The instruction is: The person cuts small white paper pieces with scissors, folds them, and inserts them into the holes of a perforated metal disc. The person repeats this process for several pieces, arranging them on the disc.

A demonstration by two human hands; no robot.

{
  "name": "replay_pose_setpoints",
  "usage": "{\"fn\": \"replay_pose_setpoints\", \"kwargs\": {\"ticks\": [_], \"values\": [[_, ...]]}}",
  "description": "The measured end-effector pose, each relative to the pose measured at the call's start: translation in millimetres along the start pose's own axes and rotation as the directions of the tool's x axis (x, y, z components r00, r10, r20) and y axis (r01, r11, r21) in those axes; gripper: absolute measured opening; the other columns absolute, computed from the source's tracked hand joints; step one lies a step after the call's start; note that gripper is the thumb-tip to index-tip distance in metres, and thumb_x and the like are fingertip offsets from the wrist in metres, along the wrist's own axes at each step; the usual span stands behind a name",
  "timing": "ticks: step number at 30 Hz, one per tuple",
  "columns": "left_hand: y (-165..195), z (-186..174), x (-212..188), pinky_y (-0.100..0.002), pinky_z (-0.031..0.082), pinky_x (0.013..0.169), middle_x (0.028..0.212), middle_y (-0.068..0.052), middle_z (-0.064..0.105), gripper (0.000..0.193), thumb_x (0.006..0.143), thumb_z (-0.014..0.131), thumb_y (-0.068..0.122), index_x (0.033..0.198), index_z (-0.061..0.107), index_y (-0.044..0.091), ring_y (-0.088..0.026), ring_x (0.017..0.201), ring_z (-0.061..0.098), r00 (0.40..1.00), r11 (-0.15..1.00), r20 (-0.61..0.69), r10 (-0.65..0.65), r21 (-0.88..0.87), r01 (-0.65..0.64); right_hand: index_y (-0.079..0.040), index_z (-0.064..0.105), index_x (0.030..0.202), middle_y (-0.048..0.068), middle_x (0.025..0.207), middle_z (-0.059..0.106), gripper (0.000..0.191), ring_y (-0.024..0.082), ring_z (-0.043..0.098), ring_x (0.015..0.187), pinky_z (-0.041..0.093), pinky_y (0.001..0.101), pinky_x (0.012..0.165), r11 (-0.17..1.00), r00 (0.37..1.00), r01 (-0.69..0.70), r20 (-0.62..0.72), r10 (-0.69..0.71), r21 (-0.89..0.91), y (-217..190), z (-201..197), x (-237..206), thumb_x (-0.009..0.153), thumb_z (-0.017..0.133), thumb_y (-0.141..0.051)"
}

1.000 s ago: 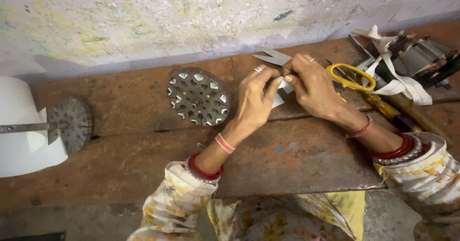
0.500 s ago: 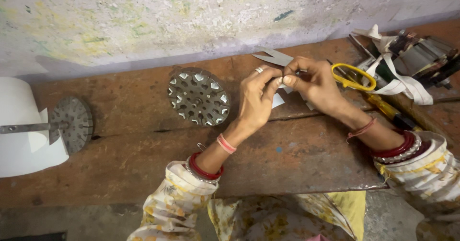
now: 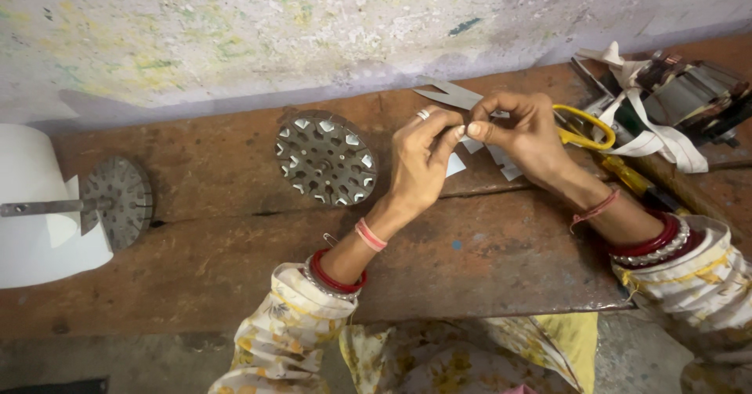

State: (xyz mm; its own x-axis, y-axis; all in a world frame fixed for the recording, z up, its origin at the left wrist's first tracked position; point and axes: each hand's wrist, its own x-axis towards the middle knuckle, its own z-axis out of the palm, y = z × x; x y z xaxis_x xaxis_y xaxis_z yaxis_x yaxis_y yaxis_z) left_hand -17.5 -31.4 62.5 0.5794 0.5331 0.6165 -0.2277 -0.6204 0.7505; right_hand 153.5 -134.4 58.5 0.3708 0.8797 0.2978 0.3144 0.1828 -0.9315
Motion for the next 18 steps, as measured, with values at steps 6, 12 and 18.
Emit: {"fn": "replay_pose_setpoints", "kwargs": {"ticks": [6, 12, 18], "values": [[-5.7, 0.8, 0.9, -0.027, 0.045, 0.058, 0.088, -0.006, 0.068, 0.008, 0.096, 0.069, 0.004, 0.103, 0.07, 0.001, -0.012, 0.07, 0.06, 0.997, 0.997, -0.017, -0.071, 0.012, 0.071, -0.005, 0.075, 0.1, 0.001, 0.092, 0.073, 0.012, 0.009, 0.065, 0.081, 0.054, 0.0255, 0.071, 1.0, 1.0, -0.009, 0.002, 0.009, 0.021, 2.3, 1.0, 4.6, 0.092, 0.077, -0.014], [9.7, -1.3, 5.8, -0.028, 0.049, 0.06, 0.088, -0.005, 0.067, 0.012, 0.093, 0.073, 0.013, 0.1, 0.068, 0.004, -0.013, 0.071, 0.061, 0.993, 0.977, -0.072, 0.092, 0.199, -0.076, -0.002, 0.072, 0.1, 0.002, 0.084, 0.071, 0.012, 0.007, 0.06, 0.071, 0.05, 0.0231, 0.063, 0.995, 0.984, -0.096, -0.148, 0.098, 0.019, 9.4, 3.7, 5.2, 0.098, 0.074, -0.014], [124.2, -4.4, -7.0, -0.023, 0.049, 0.046, 0.084, -0.001, 0.074, 0.012, 0.109, 0.067, 0.023, 0.116, 0.073, 0.016, -0.007, 0.056, 0.064, 0.913, 0.931, 0.231, 0.337, -0.224, -0.288, -0.001, 0.072, 0.096, 0.001, 0.082, 0.072, 0.01, 0.005, 0.062, 0.072, 0.052, 0.0221, 0.064, 0.996, 0.979, -0.087, -0.183, 0.086, 0.004, 11.6, 3.4, 11.2, 0.096, 0.076, -0.01]]}}
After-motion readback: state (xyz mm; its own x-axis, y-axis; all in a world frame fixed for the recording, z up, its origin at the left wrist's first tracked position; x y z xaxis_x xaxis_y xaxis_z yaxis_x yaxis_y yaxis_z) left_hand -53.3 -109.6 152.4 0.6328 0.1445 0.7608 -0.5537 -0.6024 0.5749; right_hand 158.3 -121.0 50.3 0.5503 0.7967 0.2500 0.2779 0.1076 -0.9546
